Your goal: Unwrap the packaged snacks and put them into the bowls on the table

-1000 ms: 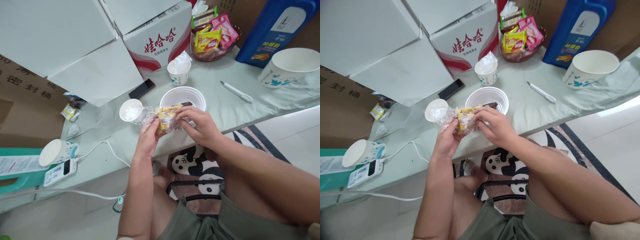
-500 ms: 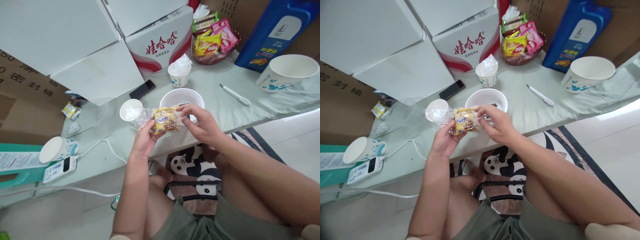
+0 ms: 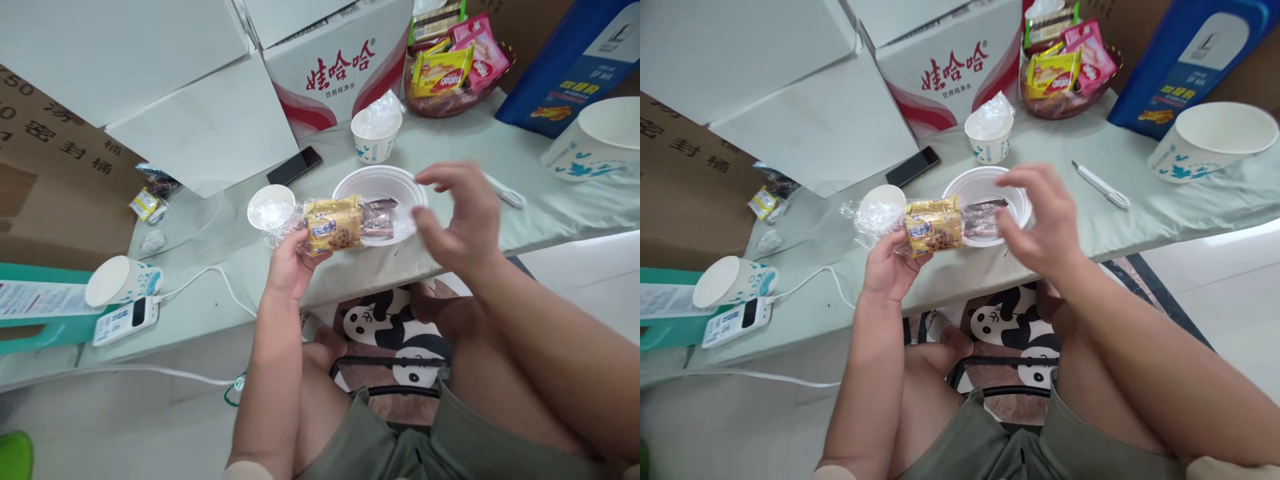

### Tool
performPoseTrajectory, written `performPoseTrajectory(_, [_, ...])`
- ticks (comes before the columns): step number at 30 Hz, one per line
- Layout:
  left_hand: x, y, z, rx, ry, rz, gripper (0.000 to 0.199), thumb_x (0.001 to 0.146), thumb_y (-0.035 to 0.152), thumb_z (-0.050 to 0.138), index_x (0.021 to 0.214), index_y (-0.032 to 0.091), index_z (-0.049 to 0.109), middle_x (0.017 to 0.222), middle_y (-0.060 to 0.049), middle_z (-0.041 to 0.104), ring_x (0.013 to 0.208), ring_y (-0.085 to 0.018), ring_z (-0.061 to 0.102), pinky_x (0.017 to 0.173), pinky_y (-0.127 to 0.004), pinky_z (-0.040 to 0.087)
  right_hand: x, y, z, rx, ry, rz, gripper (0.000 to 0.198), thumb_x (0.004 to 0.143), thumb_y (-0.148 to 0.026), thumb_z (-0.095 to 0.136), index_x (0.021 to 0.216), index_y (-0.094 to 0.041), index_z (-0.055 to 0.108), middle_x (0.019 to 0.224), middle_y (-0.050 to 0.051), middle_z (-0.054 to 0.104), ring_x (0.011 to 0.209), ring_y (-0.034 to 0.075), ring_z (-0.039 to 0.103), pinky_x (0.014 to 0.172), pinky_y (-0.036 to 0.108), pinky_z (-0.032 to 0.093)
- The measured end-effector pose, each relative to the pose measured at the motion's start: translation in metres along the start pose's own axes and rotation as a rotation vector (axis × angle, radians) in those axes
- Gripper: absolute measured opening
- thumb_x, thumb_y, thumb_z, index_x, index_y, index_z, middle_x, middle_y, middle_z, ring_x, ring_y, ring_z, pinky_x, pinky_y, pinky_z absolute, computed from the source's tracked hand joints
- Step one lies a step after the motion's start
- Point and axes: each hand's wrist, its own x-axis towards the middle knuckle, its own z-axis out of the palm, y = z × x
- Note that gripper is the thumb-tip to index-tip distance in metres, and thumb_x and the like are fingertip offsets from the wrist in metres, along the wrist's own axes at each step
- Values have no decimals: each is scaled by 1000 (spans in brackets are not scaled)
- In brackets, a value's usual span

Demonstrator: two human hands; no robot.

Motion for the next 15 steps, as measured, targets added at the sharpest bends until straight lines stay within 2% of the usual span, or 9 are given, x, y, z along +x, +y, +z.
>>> performPoseTrajectory(2, [-1,-1,-2,57,-87,-22,27,75,20,62,102,18,68,85,-2,76,67,-15,70,54,-24,60,-4,-6,7,-83,-154,-132,30,87,-31,63,116,-27,67,111,9,70,105,28,65,88,44,48])
performPoseTrajectory(4, [-1,-2,-3,93,-122,-29,32,76,23,62,108,19,66,88,-1,76,69,-16,71,56,-25,61,-8,-8,17,-165,-240,-194,20,92,-30,60,109,-26,70,101,7,71,96,25,65,83,40,45])
performPoseTrajectory(5, [-1,-3,-3,101,-115,-25,34,77,23,62,110,21,65,89,-1,76,71,-16,71,58,-26,62,-9,-8,21,-203,-246,-204,16,95,-29,57,102,-26,71,94,5,71,91,23,65,80,39,43])
performPoseTrajectory(7, [0,-3,-2,105,-81,-21,36,78,24,63,115,23,63,93,-1,75,75,-17,72,60,-28,63,-11,-8,24,-246,-223,-204,20,99,-29,53,90,-25,70,84,4,68,82,20,63,75,37,40])
performPoseTrajectory(11, [0,-6,0,85,-70,-46,39,78,25,66,117,24,63,100,-2,76,79,-18,72,63,-28,62,-12,-16,19,-182,-188,-208,16,98,-29,55,87,-26,67,91,6,72,85,23,63,76,40,41])
performPoseTrajectory(15, [1,-7,1,55,-126,-63,37,79,27,63,116,23,65,100,-3,76,81,-17,71,68,-27,60,-19,-34,19,-91,-336,-280,16,96,-22,51,88,-26,65,90,6,74,85,24,66,77,41,46])
